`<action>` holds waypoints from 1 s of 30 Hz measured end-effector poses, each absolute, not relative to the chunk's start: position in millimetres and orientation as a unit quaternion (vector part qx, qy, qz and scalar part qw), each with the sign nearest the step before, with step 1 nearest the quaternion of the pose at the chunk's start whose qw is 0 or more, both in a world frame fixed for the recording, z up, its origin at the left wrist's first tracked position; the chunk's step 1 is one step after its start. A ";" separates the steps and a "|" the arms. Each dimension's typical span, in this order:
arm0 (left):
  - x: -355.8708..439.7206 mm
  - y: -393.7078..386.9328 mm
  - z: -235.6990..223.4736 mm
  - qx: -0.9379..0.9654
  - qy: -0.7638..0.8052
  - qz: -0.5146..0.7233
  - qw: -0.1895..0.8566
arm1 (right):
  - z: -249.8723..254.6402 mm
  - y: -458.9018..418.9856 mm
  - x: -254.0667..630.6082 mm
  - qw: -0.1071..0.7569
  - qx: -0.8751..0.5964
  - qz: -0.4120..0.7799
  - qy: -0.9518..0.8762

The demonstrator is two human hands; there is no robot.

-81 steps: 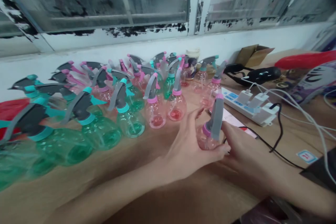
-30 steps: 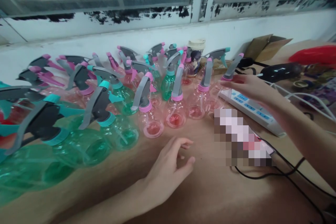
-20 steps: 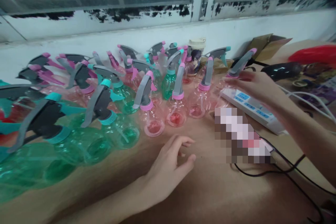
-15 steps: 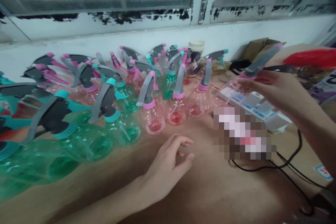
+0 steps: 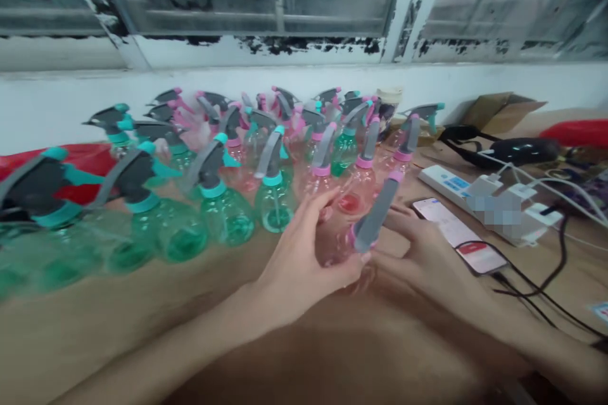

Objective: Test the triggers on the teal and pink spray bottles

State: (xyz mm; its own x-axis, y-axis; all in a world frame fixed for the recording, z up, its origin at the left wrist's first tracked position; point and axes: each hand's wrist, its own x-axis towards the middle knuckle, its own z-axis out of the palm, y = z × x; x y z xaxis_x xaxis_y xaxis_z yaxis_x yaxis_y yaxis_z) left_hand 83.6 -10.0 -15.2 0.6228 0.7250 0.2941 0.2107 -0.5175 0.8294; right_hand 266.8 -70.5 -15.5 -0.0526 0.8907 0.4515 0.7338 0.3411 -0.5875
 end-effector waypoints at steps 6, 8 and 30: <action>48.4 -10.5 -4.7 0.824 0.300 0.317 0.361 | -17.6 -60.8 222.7 0.371 -0.512 0.081 -0.770; 40.0 -10.6 -2.9 0.820 0.297 0.320 0.369 | -16.7 -59.0 212.0 0.366 -0.499 0.097 -0.779; 26.9 -8.7 0.5 0.782 0.305 0.379 0.388 | -114.1 -52.0 249.4 0.237 -0.485 0.102 -0.835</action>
